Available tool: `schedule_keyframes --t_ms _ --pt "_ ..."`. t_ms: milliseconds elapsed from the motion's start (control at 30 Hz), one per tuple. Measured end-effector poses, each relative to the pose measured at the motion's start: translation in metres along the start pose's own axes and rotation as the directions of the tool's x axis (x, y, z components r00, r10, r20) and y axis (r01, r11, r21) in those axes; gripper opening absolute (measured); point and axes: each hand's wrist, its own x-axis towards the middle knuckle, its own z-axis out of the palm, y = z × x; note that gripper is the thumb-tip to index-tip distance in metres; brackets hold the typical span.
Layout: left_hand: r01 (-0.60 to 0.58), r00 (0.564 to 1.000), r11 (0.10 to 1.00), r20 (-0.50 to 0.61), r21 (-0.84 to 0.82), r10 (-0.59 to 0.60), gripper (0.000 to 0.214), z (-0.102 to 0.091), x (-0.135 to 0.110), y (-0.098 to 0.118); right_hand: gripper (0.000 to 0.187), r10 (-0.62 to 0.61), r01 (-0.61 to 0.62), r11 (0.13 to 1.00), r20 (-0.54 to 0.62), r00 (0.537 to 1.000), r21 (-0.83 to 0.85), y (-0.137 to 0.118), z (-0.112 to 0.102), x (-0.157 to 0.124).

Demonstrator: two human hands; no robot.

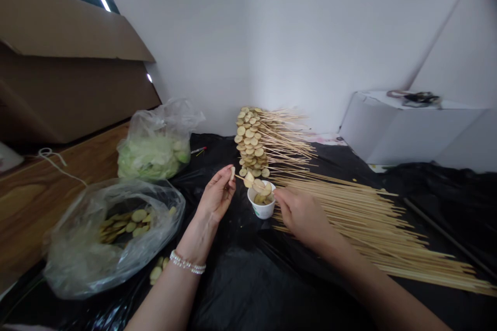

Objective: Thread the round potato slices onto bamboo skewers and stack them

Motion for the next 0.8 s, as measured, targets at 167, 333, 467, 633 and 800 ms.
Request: schedule_keyframes --t_ms 167,333,467,633,800 --pt "0.01 1.0 1.0 -0.011 -0.015 -0.01 0.018 0.0001 0.0005 0.0012 0.026 -0.016 0.016 1.0 -0.003 1.0 0.013 0.0005 0.0011 -0.0002" --pt "0.021 1.0 1.0 -0.009 -0.016 -0.021 0.018 0.0015 0.0007 0.0009 0.025 -0.001 0.001 1.0 0.007 1.0 0.018 -0.0003 0.0015 -0.0004" --pt "0.01 1.0 1.0 -0.021 -0.008 -0.01 0.017 0.0033 -0.0011 -0.0002 0.026 0.001 -0.001 1.0 0.018 1.0 0.022 -0.0012 0.0016 -0.0008" --pt "-0.078 0.997 0.996 -0.012 0.051 0.079 0.016 0.0039 -0.0019 -0.0012 0.025 0.015 -0.015 1.0 0.01 1.0 -0.001 -0.0015 0.0015 -0.0008" --pt "-0.099 0.995 0.992 0.005 0.078 0.099 0.015 0.0029 -0.0014 -0.0027 0.026 0.004 -0.004 0.999 0.007 1.0 0.035 -0.0002 0.003 -0.0005"
